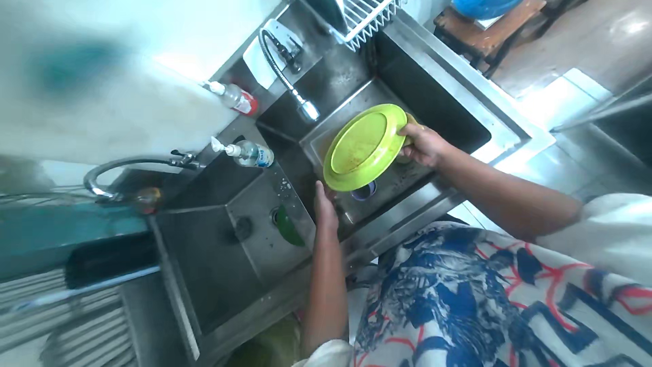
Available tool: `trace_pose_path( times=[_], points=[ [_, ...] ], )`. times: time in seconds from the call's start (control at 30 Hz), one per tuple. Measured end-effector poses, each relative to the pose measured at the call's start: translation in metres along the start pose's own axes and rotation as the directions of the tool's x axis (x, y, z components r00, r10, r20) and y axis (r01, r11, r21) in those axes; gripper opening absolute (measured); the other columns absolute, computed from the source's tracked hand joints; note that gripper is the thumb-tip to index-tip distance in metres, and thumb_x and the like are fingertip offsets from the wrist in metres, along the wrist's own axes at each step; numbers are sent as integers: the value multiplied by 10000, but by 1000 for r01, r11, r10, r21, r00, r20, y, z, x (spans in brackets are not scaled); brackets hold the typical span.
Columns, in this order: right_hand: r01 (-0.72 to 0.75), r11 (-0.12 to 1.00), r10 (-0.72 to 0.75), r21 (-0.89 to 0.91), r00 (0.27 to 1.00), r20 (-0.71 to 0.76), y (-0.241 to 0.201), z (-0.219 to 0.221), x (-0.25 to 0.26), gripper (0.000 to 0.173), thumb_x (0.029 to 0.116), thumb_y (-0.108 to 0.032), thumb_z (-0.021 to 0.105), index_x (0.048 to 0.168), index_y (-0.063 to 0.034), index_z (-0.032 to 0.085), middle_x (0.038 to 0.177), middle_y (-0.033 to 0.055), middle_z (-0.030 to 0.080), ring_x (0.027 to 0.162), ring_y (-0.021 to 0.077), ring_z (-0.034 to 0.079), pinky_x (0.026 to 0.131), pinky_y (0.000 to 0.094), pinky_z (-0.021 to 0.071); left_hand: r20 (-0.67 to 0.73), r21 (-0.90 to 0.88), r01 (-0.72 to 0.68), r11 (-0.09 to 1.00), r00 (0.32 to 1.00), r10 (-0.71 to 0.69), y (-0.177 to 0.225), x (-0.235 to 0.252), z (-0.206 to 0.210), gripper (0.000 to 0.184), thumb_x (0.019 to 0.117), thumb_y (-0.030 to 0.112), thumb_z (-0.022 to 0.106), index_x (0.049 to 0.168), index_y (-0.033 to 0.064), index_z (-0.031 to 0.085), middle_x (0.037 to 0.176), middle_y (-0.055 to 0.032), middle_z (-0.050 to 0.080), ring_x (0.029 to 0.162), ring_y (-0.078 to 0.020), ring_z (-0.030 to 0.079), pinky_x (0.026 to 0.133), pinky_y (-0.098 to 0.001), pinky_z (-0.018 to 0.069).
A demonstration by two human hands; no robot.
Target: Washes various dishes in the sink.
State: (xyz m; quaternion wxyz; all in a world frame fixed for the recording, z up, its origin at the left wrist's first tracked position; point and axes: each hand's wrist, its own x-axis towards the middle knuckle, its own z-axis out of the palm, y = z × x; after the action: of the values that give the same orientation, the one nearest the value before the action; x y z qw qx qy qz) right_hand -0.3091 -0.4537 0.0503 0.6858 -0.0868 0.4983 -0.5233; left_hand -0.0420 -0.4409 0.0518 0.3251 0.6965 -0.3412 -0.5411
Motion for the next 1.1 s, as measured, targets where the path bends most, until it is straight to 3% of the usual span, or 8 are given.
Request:
trace_pose_path(
  times=[0.1, 0.33, 0.47, 0.6, 0.7, 0.8, 1.0, 1.1],
  points=[
    [-17, 999, 16, -31, 1000, -13, 5, 3, 7, 283, 1019, -113, 498, 1295, -62, 532, 1013, 87, 692, 829, 162, 714, 719, 318, 622, 170, -361, 142, 922, 982, -85, -2, 1, 1, 438, 1134, 300, 185, 1240, 21, 506, 1040, -128, 659, 879, -216, 667, 790, -392, 565],
    [-127, 984, 122, -125, 991, -54, 17, -1, 17, 456, 1039, -150, 516, 1487, -128, 436, 1095, 114, 676, 881, 198, 708, 753, 354, 618, 96, -531, 38, 847, 995, 16, -10, -5, 3, 249, 1105, 117, 327, 1274, 33, 489, 1068, -118, 653, 920, -210, 680, 835, -378, 582],
    [-111, 831, -42, -545, 965, -260, 12, -14, 17, 381, 1042, -244, 595, 1289, 46, 576, 1077, 183, 655, 889, 241, 666, 815, 437, 578, 0, -437, -113, 893, 992, 126, -10, -9, -2, 253, 1108, 100, 335, 1263, -8, 504, 1046, -115, 662, 888, -190, 693, 832, -372, 595],
    [168, 589, -279, -791, 960, -4, 6, 14, -9, 504, 990, -304, 715, 1331, 40, 577, 1118, 250, 688, 986, 358, 699, 912, 568, 556, -50, -303, -194, 933, 981, 188, -19, -9, 7, 224, 1084, 59, 409, 1241, -46, 530, 1032, -111, 647, 851, -156, 680, 825, -341, 592],
    [356, 360, -232, -863, 929, 286, 38, 51, -18, 738, 910, -450, 763, 1446, -12, 509, 1346, 256, 592, 1201, 401, 617, 1009, 607, 516, -43, -247, -219, 944, 976, 215, -22, -11, 19, 239, 1079, 49, 435, 1261, -52, 552, 1041, -128, 667, 858, -147, 690, 810, -326, 602],
    [443, 95, -30, -891, 896, 442, 67, 72, -24, 639, 1064, -483, 491, 1567, -93, 435, 1574, 251, 378, 1427, 440, 416, 1107, 606, 430, -40, -172, -236, 956, 972, 232, -18, -18, 24, 236, 1087, 52, 418, 1244, -44, 566, 997, -109, 653, 838, -126, 671, 794, -315, 592],
    [707, 45, -381, -706, 665, 642, 83, 76, -6, 421, 1001, -203, 670, 1365, 6, 635, 1226, 250, 611, 1064, 379, 663, 902, 485, 587, 21, -194, -316, 929, 945, 326, -18, -20, 9, 229, 1051, 0, 420, 1221, -23, 571, 1007, -78, 681, 869, -132, 696, 820, -335, 607],
    [707, 105, -454, -699, 660, 599, 70, 106, 6, 330, 1007, -165, 653, 1276, 26, 658, 1158, 243, 669, 1008, 386, 698, 900, 519, 584, 60, -234, -340, 911, 930, 362, -17, -20, 5, 249, 1030, -24, 458, 1267, -6, 532, 1043, -66, 679, 894, -136, 703, 831, -350, 614]
  ],
)
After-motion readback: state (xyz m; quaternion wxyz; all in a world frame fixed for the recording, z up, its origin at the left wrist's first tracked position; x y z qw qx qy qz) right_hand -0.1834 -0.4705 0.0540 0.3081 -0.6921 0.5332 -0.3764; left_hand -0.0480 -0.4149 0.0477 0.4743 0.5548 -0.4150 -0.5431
